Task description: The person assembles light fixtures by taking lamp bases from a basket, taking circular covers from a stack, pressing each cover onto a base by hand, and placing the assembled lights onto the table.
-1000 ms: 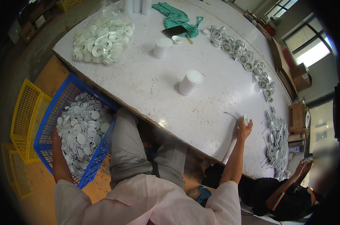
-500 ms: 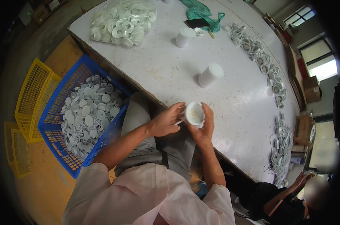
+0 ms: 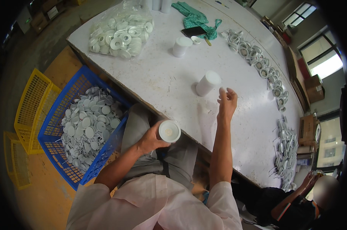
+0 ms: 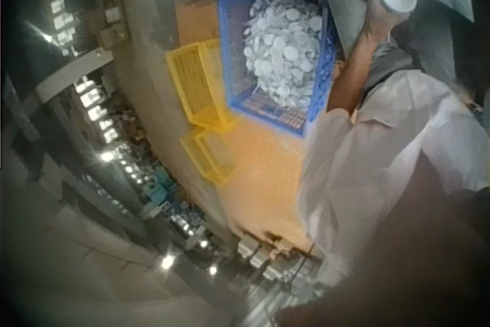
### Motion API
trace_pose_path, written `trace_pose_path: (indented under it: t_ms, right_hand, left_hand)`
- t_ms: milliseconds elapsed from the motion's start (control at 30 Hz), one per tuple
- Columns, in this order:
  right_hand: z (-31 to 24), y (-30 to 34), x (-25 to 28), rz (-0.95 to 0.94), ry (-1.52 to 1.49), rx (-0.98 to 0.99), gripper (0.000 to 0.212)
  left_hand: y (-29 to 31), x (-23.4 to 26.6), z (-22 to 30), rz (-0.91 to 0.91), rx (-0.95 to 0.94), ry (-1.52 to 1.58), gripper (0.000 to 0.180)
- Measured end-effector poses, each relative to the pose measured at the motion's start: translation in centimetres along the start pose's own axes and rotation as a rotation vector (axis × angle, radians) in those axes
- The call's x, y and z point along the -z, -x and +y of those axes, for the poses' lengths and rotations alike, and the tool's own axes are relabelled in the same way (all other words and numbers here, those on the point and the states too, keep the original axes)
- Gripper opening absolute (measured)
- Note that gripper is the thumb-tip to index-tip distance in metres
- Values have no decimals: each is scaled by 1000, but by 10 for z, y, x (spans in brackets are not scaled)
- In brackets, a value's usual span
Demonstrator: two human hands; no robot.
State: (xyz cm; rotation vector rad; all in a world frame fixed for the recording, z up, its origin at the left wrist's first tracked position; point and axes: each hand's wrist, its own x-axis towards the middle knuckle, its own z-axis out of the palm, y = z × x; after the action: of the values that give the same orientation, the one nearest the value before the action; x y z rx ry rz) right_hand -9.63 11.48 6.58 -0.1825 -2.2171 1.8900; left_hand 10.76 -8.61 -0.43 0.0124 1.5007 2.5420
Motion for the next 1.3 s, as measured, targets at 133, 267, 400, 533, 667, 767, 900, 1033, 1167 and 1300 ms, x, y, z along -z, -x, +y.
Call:
trace_pose_path:
  t_ms: [133, 267, 400, 533, 667, 767, 900, 1033, 1167, 1300]
  right_hand:
    - [-9, -39, -19, -80, -22, -248, 36]
    - [4, -49, -25, -168, -21, -265, 35]
    - [8, -42, -11, -143, -213, -268, 28]
    - [1, -19, 8, -115, -468, -285, 23]
    - [5, 16, 25, -195, -547, -259, 16]
    - [15, 35, 35, -274, -618, -281, 20]
    - [15, 60, 39, -337, -678, -332, 18]
    - [20, 76, 42, -372, -654, -343, 15]
    - [16, 95, 45, -369, -470, -313, 17]
    - [19, 119, 45, -295, 94, 196, 26]
  left_hand:
    - [4, -1, -12, -28, -14, -46, 73]
    - [11, 1, -10, -6, -11, -47, 73]
    - [16, -1, -3, 26, 58, 37, 68]
    - [15, -3, -5, 34, 76, 46, 64]
    - [5, -7, -7, 19, 75, 40, 65]
    - [-7, -10, -7, -6, 24, -54, 69]
    - [-18, -16, 0, -35, -15, -126, 71]
    - [-25, -22, 12, -54, 16, -76, 73]
    - [-27, -23, 14, -61, 41, 5, 76]
    - [-29, -30, 18, -59, -15, 23, 73]
